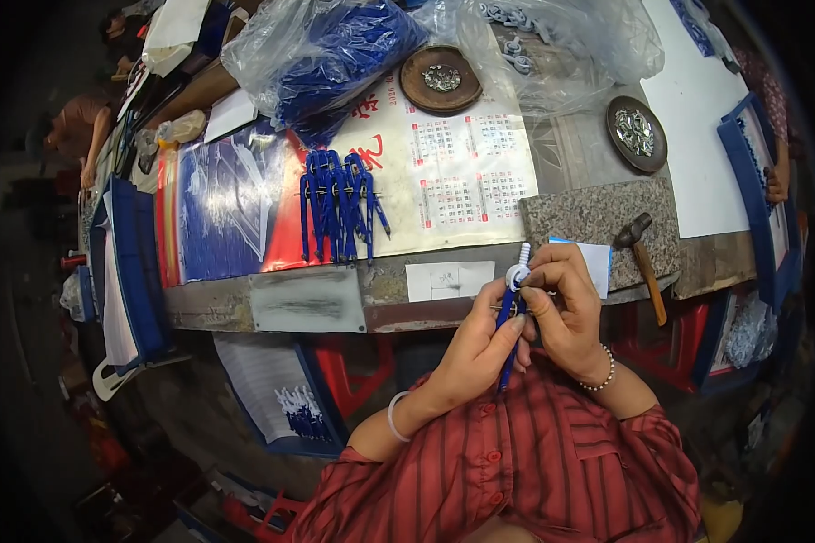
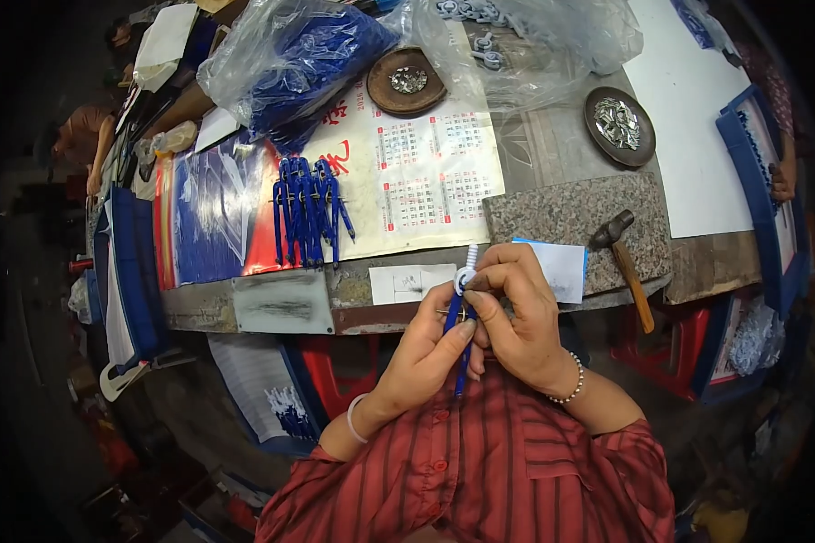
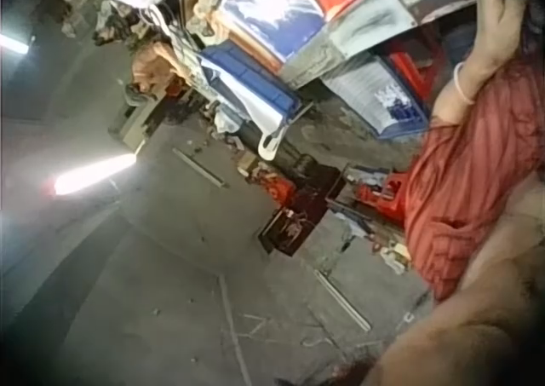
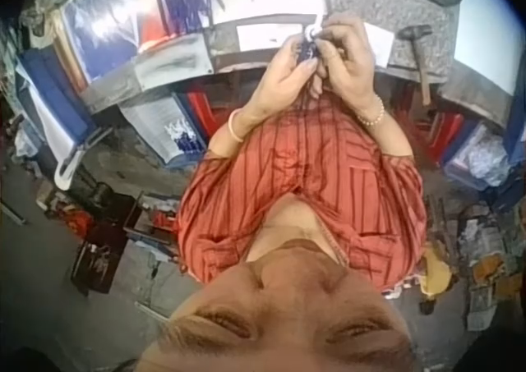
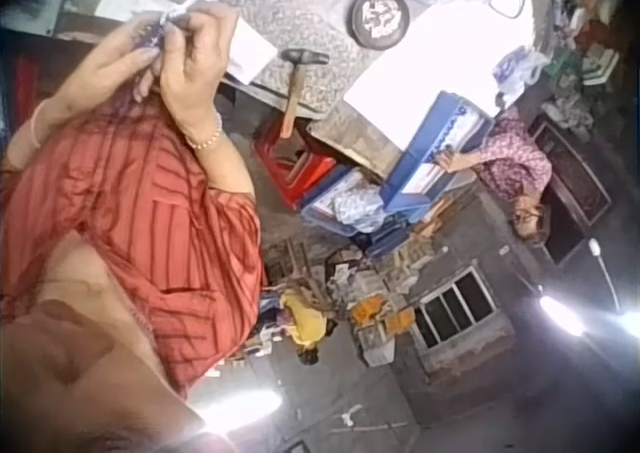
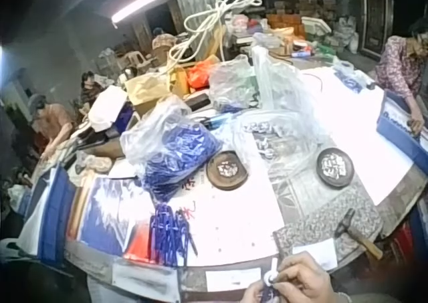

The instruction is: Manually assembling small blue plastic hardware components by inserting white plastic parts and metal rings, then securing them with a hammer.

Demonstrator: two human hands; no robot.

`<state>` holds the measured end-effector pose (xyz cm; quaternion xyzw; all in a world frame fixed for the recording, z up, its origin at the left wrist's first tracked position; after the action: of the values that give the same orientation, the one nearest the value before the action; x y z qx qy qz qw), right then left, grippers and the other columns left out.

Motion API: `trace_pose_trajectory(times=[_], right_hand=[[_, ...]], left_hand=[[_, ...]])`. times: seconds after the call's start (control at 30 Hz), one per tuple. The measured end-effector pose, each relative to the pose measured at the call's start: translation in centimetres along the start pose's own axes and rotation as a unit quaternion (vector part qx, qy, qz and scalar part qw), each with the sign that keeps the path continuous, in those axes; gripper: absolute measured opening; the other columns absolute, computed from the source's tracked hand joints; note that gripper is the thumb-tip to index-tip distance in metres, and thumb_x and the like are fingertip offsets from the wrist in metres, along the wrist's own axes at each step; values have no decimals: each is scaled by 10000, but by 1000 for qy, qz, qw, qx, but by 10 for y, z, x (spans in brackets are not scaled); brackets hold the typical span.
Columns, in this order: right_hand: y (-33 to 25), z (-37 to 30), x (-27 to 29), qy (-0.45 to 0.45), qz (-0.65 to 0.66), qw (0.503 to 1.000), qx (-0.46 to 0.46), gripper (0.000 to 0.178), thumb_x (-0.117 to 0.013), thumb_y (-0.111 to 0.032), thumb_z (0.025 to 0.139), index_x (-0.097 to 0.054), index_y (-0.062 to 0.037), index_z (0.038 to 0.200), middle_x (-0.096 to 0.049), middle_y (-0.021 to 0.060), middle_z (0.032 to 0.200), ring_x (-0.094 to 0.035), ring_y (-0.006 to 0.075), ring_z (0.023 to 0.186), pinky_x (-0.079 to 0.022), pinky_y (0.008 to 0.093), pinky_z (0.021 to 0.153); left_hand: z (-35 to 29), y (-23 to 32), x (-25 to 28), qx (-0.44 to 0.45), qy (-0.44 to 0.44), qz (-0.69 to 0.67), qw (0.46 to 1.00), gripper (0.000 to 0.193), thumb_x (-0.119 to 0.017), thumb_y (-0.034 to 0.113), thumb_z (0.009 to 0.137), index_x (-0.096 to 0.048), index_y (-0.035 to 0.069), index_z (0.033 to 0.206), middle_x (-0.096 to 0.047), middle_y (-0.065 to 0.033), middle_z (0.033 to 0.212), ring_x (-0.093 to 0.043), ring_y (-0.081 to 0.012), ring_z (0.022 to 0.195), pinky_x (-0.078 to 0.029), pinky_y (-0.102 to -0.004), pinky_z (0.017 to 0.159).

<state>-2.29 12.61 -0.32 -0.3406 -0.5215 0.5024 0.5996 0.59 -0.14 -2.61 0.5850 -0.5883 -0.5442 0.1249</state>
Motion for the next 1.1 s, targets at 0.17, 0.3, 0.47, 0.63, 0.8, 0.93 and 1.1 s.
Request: trace_pose_trajectory(times=[0.17, 0.3, 0.47, 0.63, 0.8, 0.93, 1.1], right_hand=[[-8, -1, -4, 25, -119, 989, 89, 152, -613, 39, 750, -549, 20, 886, -510, 146, 939, -548, 251, 729, -472, 309, 613], [-12, -6, -11, 34, -254, 951, 175, 261, -626, 47, 641, -561, 7, 890, -524, 128, 917, -550, 268, 754, -473, 336, 597], [-22, -3, -13, -1, -336, 927, 169, 254, -641, 10, 633, -556, 18, 873, -528, 124, 926, -551, 264, 747, -474, 336, 585], [-23, -2, -14, -11, -322, 936, 138, 222, -635, 44, 663, -547, 13, 864, -525, 134, 909, -547, 271, 754, -469, 341, 589], [-13, 4, -2, -34, -160, 982, 96, 277, -658, 14, 742, -533, -16, 987, -539, 131, 926, -566, 235, 733, -474, 301, 568], [9, -4, 3, -58, 257, 936, -232, 532, -633, -68, 838, -320, -23, 1265, -533, 73, 987, -535, 70, 706, -465, 197, 534], [13, -5, 0, -115, 333, 888, -295, 532, -655, -325, 846, -425, -14, 1212, -533, 110, 1146, -550, 108, 888, -473, 203, 689]], left_hand=[[0, -2, 1, 12, 8, 43, 999, 412, -422, 76, 955, -260, 8, 1328, -546, -102, 940, -575, -138, 729, -492, -266, 663], [1, 0, 3, -96, 90, 262, 956, 438, -456, 57, 924, -285, -22, 1320, -595, -190, 999, -618, -268, 876, -473, -341, 759], [-2, -1, 3, -182, 119, 380, 899, 483, -461, -3, 878, -250, -73, 1306, -563, -322, 826, -554, -498, 695, -436, -492, 578], [-4, -5, 3, -145, 126, 396, 898, 468, -444, 32, 912, -244, -19, 1331, -594, -269, 877, -604, -440, 789, -477, -425, 656], [-2, -8, 4, -28, 54, 190, 980, 432, -413, 39, 939, -237, -16, 1330, -586, -160, 832, -618, -224, 673, -493, -325, 606], [-1, -6, -4, -48, -18, 19, 999, 402, -394, 60, 950, -246, -1, 1318, -540, -101, 875, -556, -110, 623, -473, -246, 570], [0, -7, -5, -28, -51, -15, 998, 401, -392, 56, 947, -246, -3, 1315, -523, -93, 872, -548, -111, 635, -470, -234, 601]])
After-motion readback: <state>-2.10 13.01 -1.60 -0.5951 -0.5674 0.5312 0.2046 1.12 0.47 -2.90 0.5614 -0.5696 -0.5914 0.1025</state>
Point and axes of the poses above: each hand's wrist, its own z-axis towards the middle knuckle, its own x-axis out of the back of the hand, y = z × x, the point moved 4 cm from there along z, towards the middle knuckle
